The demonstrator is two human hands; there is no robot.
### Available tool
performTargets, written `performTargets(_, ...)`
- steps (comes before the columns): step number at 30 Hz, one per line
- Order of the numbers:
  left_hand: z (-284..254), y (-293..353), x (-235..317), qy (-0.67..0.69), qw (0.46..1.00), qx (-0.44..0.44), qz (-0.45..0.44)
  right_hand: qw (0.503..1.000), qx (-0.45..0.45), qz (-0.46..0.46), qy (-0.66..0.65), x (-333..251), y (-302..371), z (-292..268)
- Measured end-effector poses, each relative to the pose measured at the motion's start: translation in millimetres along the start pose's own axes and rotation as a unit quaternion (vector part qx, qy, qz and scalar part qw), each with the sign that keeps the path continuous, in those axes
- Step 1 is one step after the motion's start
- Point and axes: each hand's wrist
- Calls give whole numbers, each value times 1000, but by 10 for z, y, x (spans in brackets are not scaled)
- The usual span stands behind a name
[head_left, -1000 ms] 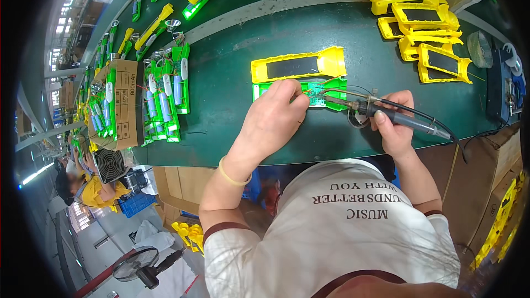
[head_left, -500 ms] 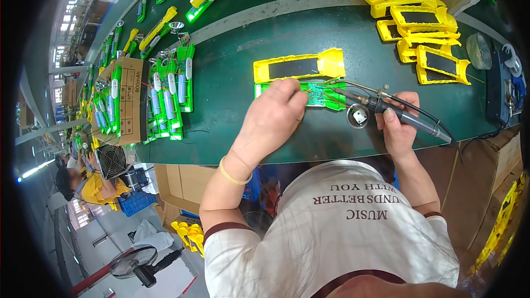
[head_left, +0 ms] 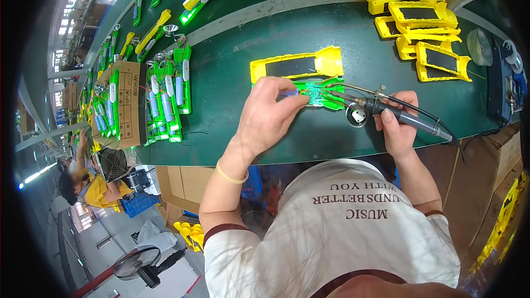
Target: The person solders wires inside flashlight components using a soldering iron, fits the plastic flashlight casings together by hand, and places the assembled flashlights onto the conveyor belt.
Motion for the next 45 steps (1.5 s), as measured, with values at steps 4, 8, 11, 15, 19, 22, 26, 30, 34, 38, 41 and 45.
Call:
performTargets(4,79,16,-39,-59,996,-8,59,1000,-2,16,6,23,18,-25)
performTargets(8,42,-13,-18,-83,993,-23,78,999,-6,12,44,58,27,-46)
performTargets(11,23,-24,-4,-101,991,-34,84,999,-16,19,45,71,42,-68)
performTargets(15,-19,-37,30,-146,984,-66,82,999,-32,17,29,63,24,-33)
performTargets(19,9,-40,10,-145,984,-54,91,997,-43,38,42,54,16,-18)
performTargets(22,2,-55,23,-154,982,-59,89,996,-45,49,57,67,14,-31)
performTargets(26,-8,-41,30,-165,980,-64,88,998,-32,58,-2,33,6,-26)
performTargets(30,-8,-55,58,-175,978,-84,75,996,67,-9,-63,-22,-25,-61)
performTargets(34,-19,-48,54,-177,977,-99,71,992,91,-38,-82,-32,-40,-88)
performTargets(38,-19,-110,36,-143,982,-103,65,991,99,-42,-77,-41,-18,-169)
performTargets(41,-14,-236,99,-41,998,-30,43,985,140,-73,-63,-106,-42,-157)
performTargets(45,304,-570,202,-91,992,-59,59,986,133,-67,-81,-118,-98,-224)
Point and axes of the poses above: each hand's wrist, its own y-axis away from the middle knuckle, its own z-axis out of the palm, x = y × z, and after that the axes turned 11 degrees about -x, right-handed
